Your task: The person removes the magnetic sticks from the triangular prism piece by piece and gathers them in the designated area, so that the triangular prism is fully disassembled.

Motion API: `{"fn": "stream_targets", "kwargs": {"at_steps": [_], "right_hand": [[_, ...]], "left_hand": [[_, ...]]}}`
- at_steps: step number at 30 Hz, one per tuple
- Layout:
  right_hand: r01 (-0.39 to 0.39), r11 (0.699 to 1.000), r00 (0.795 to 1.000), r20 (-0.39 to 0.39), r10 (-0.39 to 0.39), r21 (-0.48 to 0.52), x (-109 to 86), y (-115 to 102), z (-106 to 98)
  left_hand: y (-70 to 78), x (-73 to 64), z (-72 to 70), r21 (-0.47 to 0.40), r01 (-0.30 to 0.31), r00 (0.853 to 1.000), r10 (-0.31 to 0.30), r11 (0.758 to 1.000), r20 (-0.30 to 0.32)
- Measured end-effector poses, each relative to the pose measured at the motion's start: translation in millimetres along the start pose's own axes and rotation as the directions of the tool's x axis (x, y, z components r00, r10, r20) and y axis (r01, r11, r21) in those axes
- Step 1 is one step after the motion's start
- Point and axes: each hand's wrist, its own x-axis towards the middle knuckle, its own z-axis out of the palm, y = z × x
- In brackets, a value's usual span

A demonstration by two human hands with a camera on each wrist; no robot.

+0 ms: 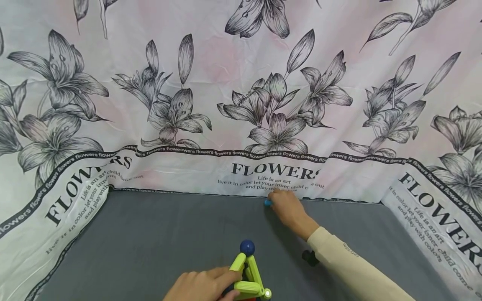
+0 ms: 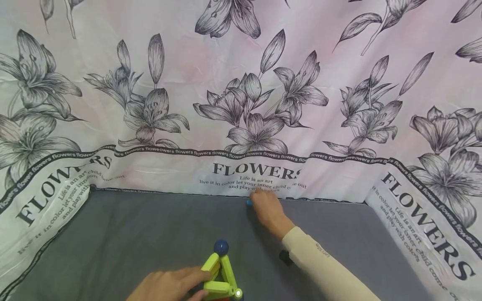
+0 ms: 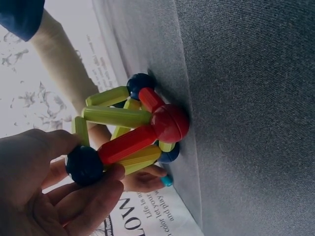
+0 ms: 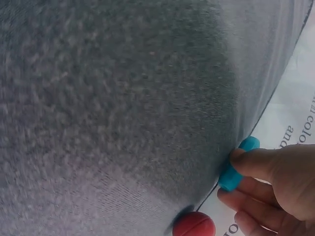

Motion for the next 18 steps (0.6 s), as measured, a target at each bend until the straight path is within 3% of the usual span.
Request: {"fn": "stream_targets", "kwargs": {"at_steps": [4, 13, 18], "right_hand": [[0.017, 0.999, 1.0, 0.001, -0.017, -0.028, -1.0, -2, 3], [-0.007, 0.999, 1.0, 0.018, 0.008, -0.036, -1.8, -6, 3], [0.048, 0.998, 0.995, -0.094, -0.046, 0.029, -12.5, -22, -20]], "left_hand": [[-1.3, -1.0, 2.1, 0.014, 0.0, 1.0, 0.001, 1.0, -0.018], [-2.3, -0.1, 0.9, -0.006, 0.016, 1.0, -0.016, 1.0, 0.019], [-3.7, -1.7, 0.1, -0.047, 0.018, 1.0, -0.018, 0.999, 0.016]]}}
